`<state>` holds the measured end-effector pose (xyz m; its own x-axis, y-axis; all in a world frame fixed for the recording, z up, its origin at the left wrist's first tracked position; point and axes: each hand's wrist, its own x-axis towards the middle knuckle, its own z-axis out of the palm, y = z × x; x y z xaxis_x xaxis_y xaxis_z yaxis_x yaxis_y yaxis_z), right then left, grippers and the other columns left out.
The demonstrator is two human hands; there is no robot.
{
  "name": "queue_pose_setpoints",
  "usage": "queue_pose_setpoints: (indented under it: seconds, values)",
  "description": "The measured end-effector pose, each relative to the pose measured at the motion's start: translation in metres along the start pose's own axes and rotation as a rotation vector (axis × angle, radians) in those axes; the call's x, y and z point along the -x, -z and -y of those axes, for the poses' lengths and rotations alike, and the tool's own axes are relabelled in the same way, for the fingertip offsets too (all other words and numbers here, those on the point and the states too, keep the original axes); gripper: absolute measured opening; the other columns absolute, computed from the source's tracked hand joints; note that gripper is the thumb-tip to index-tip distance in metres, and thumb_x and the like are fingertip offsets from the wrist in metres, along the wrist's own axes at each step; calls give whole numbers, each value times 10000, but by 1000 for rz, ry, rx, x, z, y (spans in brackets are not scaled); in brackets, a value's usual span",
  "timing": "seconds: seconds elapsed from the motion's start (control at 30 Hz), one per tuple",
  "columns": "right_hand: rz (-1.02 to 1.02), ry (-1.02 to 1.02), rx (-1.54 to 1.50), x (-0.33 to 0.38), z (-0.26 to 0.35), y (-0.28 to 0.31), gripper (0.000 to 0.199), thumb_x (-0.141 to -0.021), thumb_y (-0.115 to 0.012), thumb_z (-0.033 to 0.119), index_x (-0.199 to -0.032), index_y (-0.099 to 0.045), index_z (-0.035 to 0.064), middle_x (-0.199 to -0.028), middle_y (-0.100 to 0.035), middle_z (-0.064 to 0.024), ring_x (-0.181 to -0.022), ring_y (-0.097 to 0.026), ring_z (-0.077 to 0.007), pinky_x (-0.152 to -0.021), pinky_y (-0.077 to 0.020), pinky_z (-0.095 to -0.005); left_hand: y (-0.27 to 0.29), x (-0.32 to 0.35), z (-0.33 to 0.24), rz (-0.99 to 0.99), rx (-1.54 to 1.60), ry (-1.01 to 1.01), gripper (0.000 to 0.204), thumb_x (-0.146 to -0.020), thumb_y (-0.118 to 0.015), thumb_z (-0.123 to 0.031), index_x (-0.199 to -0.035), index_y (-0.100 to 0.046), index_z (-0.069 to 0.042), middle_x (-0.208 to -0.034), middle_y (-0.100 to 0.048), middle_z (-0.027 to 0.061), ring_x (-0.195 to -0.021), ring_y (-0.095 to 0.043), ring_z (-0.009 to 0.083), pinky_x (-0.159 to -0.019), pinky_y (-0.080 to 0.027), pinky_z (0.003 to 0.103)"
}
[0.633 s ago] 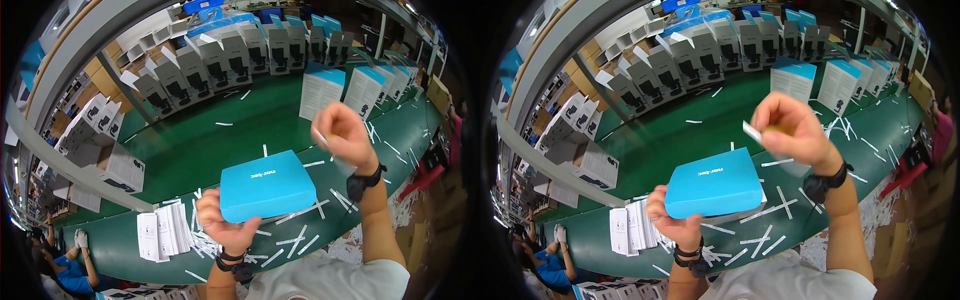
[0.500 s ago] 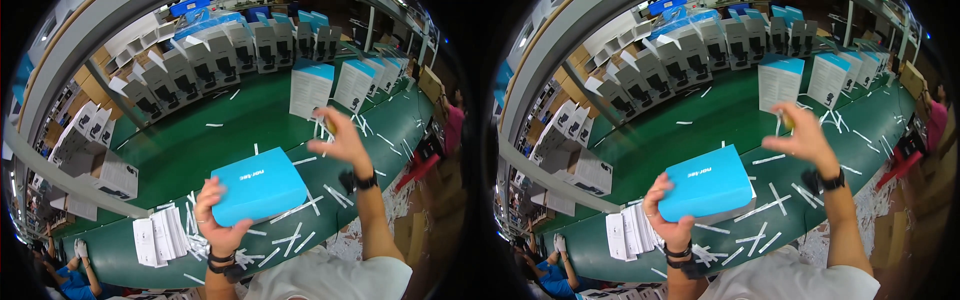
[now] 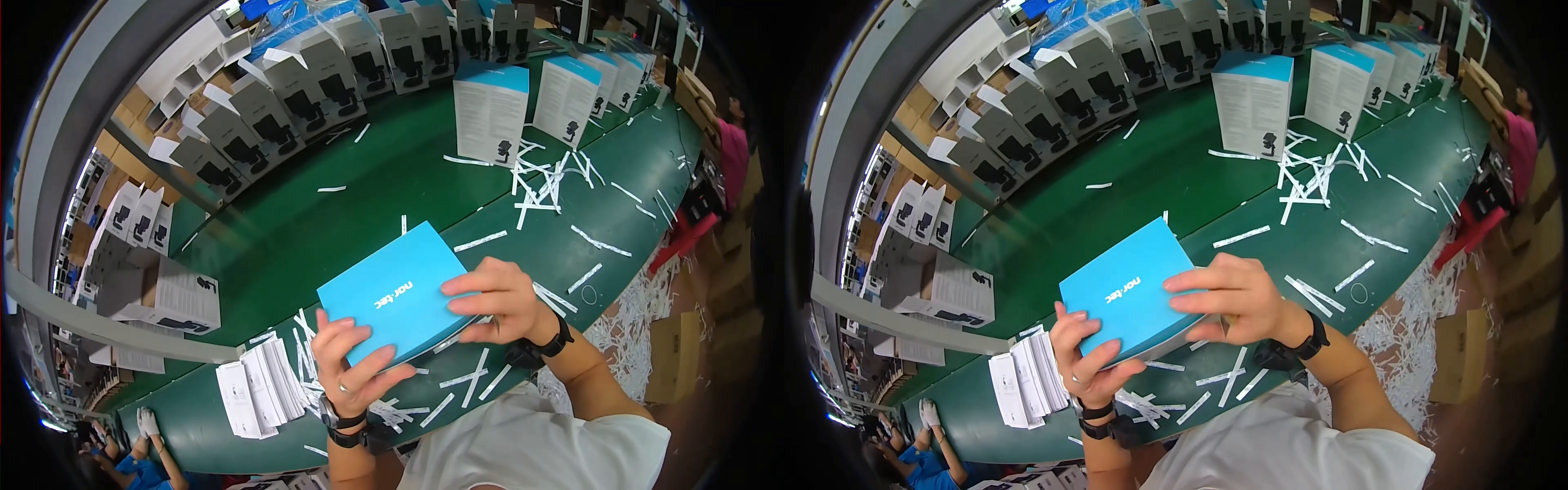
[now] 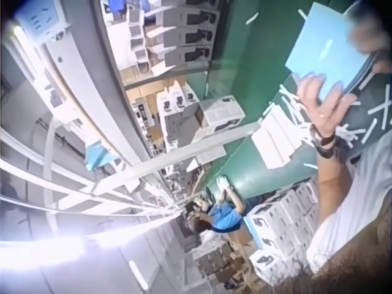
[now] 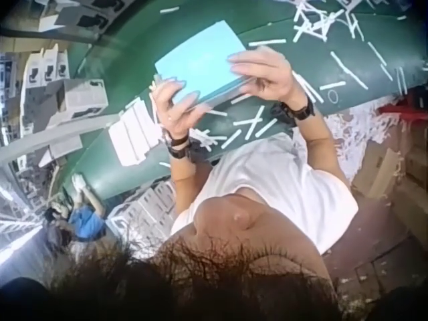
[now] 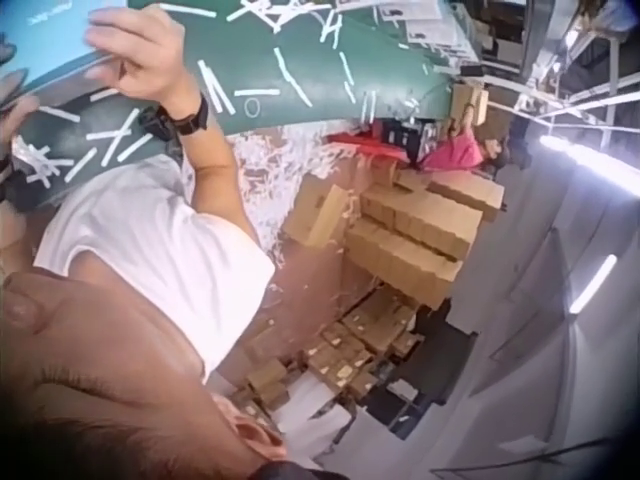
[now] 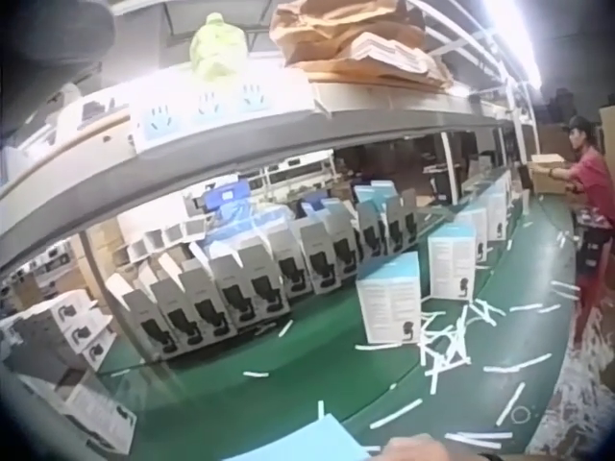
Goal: The person packages items by hand, placing a manual into a box, closing the lid, and applying a sticker to seal it. This process is repeated for several boxes before each finished package is set aside.
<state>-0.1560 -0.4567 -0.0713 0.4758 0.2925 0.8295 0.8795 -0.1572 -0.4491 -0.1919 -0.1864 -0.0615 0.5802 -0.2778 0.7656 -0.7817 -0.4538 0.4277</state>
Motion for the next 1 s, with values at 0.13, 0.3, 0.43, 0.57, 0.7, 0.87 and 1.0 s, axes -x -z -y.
queue_pose_setpoints:
  seconds: [0.13, 0.3, 0.43, 0.57, 0.7, 0.87, 1.0]
  values:
    - [-97, 57, -16, 7, 5, -10, 309, -733, -839, 109, -1026, -744, 101, -1117, -722, -62, -720, -569, -154, -632, -428, -270, 7, 13, -5, 65, -190, -141, 439, -693, -878, -203, -1080, -670, -203, -1210, -653, 38, -1216, -560, 320, -1142, -326, 515]
    - [-206, 16, 19, 16, 14, -23, 260, -741, -844, 111, -977, -735, 109, -1047, -730, -55, -718, -524, -166, -638, -409, -260, -8, 11, -8, -15, -68, -157, 379, -750, -794, -84, -1072, -610, -161, -1100, -699, 34, -1071, -650, 283, -1079, -382, 500]
    - [-275, -8, 33, 21, 10, -29, 263, -757, -829, 106, -998, -725, 100, -1055, -727, -63, -742, -533, -177, -661, -421, -278, -20, 6, -8, -123, -60, -128, 324, -761, -792, -92, -1023, -611, -146, -1056, -702, 53, -1018, -662, 277, -1008, -421, 497]
    - [-144, -68, -106, 12, 2, -15, 334, -755, -837, 167, -1055, -717, 83, -1121, -709, -85, -779, -559, -203, -713, -429, -313, -26, 5, -6, -177, -36, -92, 303, -772, -792, -108, -1013, -610, -146, -1057, -700, 53, -1008, -663, 281, -1008, -420, 512]
    - [-73, -55, -32, -17, -2, -14, 511, -690, -883, 320, -1110, -710, 87, -1231, -662, -138, -815, -567, -222, -729, -412, -325, -27, 11, 0, -203, -42, -111, 261, -788, -782, -130, -985, -610, -143, -1049, -702, 64, -1015, -659, 287, -1018, -410, 514]
    - [-53, -6, -57, -6, -9, -18, 574, -655, -893, 380, -1119, -705, 97, -1266, -630, -167, -821, -543, -219, -721, -394, -329, -12, 14, -6, -181, -29, -70, 271, -848, -725, -193, -1091, -628, -123, -1061, -702, 86, -1045, -644, 293, -1077, -369, 488]
    - [-73, -21, -23, -1, -19, -13, 562, -657, -890, 390, -1104, -708, 101, -1241, -635, -163, -816, -530, -212, -712, -375, -324, 56, -56, -15, -249, -31, 131, 949, -941, -198, -726, -1535, -266, 11, -1579, -263, 256, -1485, -213, 371, -1226, -38, 473]
